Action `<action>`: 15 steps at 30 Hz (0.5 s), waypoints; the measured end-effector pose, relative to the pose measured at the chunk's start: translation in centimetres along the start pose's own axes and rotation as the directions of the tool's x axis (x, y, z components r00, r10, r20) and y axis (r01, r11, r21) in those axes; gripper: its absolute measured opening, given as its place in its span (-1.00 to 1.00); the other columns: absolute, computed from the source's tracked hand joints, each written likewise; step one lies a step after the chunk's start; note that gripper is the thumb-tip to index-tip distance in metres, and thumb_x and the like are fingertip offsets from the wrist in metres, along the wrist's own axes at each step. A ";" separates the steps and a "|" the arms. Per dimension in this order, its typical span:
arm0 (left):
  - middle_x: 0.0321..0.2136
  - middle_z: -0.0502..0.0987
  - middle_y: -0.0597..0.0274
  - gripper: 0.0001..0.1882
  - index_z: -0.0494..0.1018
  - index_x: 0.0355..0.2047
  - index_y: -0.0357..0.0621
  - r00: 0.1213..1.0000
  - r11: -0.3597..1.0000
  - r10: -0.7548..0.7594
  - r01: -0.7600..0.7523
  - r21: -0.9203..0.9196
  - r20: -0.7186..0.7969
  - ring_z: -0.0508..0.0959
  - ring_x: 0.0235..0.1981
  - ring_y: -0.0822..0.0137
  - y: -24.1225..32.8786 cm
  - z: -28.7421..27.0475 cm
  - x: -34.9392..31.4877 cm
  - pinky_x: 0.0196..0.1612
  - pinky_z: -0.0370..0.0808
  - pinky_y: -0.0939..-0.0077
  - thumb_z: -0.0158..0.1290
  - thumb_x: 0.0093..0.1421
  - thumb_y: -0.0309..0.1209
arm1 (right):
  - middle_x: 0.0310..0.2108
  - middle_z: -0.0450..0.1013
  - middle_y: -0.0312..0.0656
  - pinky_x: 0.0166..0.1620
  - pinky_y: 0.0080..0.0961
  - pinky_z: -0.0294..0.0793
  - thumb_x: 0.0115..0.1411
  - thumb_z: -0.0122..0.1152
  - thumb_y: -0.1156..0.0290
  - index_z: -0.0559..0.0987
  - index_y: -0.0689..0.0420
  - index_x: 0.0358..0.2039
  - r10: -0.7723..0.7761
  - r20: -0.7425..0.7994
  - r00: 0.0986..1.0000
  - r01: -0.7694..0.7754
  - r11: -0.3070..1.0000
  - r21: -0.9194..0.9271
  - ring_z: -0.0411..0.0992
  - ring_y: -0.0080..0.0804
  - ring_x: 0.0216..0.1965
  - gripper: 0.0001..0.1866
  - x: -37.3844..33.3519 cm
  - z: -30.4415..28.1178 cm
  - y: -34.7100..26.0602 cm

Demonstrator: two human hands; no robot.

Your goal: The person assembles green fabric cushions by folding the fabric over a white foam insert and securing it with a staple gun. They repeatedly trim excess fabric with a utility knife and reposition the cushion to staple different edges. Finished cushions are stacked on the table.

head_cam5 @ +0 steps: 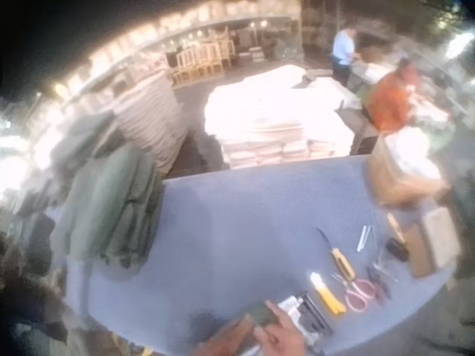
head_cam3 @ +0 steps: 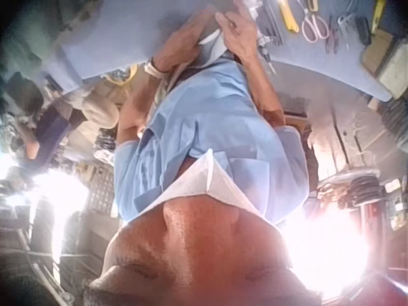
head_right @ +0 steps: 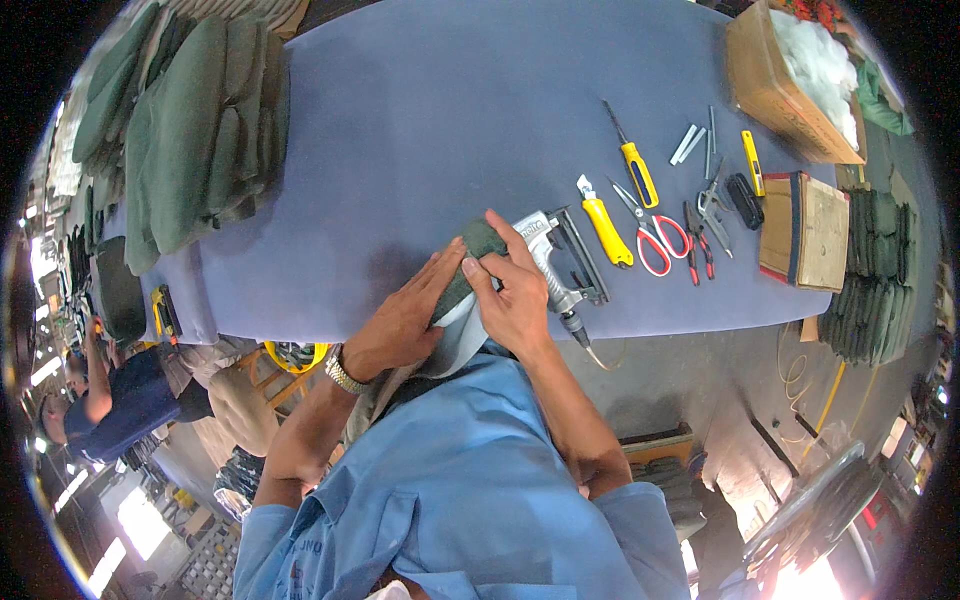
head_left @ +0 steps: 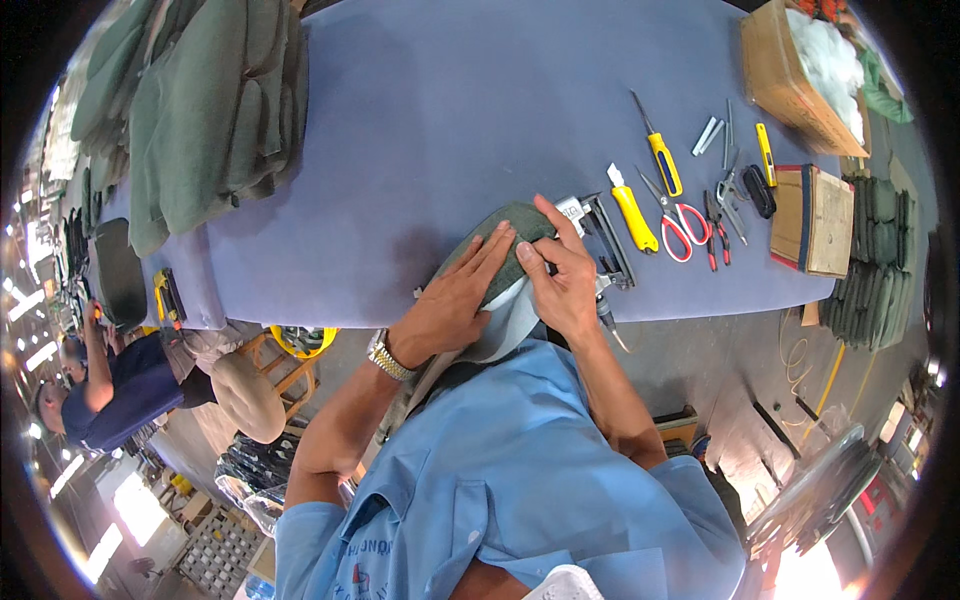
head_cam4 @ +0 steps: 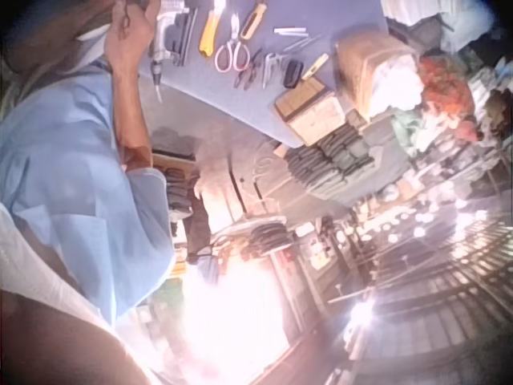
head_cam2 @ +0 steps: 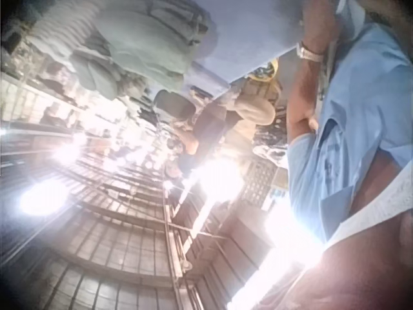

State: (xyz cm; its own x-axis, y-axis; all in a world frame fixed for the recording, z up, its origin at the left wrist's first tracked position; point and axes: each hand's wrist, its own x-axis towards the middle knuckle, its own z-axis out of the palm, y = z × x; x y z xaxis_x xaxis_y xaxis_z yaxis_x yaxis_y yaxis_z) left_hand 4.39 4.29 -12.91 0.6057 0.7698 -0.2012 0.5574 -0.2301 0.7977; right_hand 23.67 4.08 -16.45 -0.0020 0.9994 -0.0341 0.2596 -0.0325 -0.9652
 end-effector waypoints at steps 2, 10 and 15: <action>0.49 0.01 -0.14 0.08 -0.09 0.50 -0.26 1.000 1.000 0.014 -0.014 -0.002 0.009 0.09 0.48 -0.06 0.3 -0.3 0.6 0.55 0.02 0.10 0.09 -0.08 -0.72 | 0.35 0.33 0.13 -0.04 -0.37 0.54 0.30 0.33 0.40 0.66 0.35 -0.40 -0.026 -0.021 0.999 0.026 1.000 0.008 0.57 -0.23 0.03 -0.76 0.2 0.0 0.4; 0.48 0.11 0.06 0.06 0.08 0.48 0.04 0.985 0.987 -0.159 0.158 -0.019 -0.063 0.17 0.45 -0.12 0.6 0.6 1.0 0.48 0.18 0.06 0.09 -0.10 -0.72 | 0.42 0.22 0.17 -0.21 -0.51 0.49 0.31 0.31 0.40 0.60 0.38 -0.46 0.053 -0.045 0.998 -0.048 0.994 0.102 0.52 -0.51 -0.21 -0.71 -0.6 -0.2 1.0; 0.48 0.16 0.21 0.03 0.24 0.43 0.31 0.977 0.985 -0.173 0.174 0.002 -0.128 0.21 0.42 -0.19 0.0 1.9 0.3 0.39 0.33 0.04 0.09 -0.08 -0.73 | 0.42 0.22 0.17 -0.29 -0.53 0.46 0.30 0.28 0.45 0.56 0.39 -0.53 0.162 -0.043 0.986 -0.152 0.972 0.179 0.44 -0.61 -0.38 -0.70 -0.8 -0.1 0.6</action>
State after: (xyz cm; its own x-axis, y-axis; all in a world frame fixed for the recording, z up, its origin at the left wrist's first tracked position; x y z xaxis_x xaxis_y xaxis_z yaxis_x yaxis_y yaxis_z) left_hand 5.62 3.44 -14.07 0.4227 0.8677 -0.2617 0.6555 -0.0933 0.7494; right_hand 23.94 3.24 -17.01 0.0815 0.9805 -0.1787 0.0802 -0.1852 -0.9794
